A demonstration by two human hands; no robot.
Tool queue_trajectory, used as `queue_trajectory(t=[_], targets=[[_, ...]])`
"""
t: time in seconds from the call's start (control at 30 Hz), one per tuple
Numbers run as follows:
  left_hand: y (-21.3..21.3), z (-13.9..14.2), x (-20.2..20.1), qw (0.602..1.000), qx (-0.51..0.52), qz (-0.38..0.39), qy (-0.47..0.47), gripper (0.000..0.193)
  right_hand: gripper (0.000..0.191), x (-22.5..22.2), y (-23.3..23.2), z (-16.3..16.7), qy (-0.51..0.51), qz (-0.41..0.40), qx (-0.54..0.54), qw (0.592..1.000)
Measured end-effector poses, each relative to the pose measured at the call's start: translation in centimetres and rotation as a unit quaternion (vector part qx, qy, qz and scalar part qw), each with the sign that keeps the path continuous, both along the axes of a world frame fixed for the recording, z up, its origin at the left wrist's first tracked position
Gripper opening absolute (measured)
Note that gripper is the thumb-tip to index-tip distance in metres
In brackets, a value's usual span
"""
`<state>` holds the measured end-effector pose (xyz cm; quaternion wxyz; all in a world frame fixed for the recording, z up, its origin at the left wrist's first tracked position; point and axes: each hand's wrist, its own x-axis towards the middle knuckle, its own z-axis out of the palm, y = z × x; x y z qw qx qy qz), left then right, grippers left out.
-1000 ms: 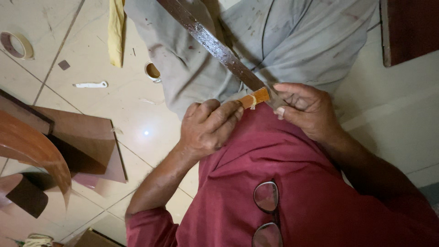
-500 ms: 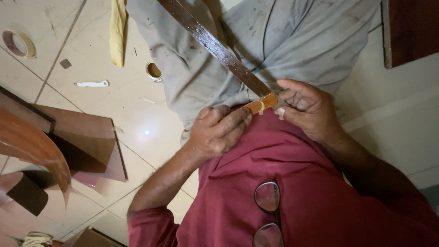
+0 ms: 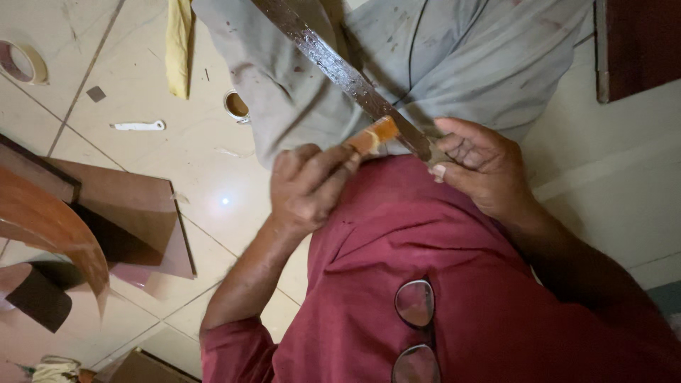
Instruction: The person sits on the floor and applies glue from a small can onto a long thin wooden strip, spreading the glue along the strip with a small applicator. They hold the strip across their lap, reposition it, and continue coating the surface section by section.
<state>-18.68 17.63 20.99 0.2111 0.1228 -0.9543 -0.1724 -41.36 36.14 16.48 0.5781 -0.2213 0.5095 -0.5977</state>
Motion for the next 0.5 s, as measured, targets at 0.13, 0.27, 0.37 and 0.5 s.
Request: queue_trajectory(t=[0.13, 0.27, 0.37, 0.5], targets=[[-0.1, 0.1, 0.3, 0.997, -0.047, -0.053, 0.041, 0.018, 0.064, 0.1, -0.1, 0.0, -0.018, -0.003, -0.011, 1.0], [-0.2, -0.2, 0.4, 0.999, -0.015, -0.034, 0.005, 0.018, 0.064, 0.1, 0.0, -0.1, -0.006, 0.0, -0.022, 1.0], [-0.4, -0.2, 0.8, 1.0, -0.005, -0.024, 0.013, 0.021, 0.064, 0.0, 0.1, -0.1, -0.022, -0.004, -0.017, 1.0], [-0.6, 0.1, 1.1, 0.999, 0.017, -0.052, 0.007, 0.024, 0.063, 0.1, -0.1, 0.0, -0.036, -0.001, -0.02, 0.999]])
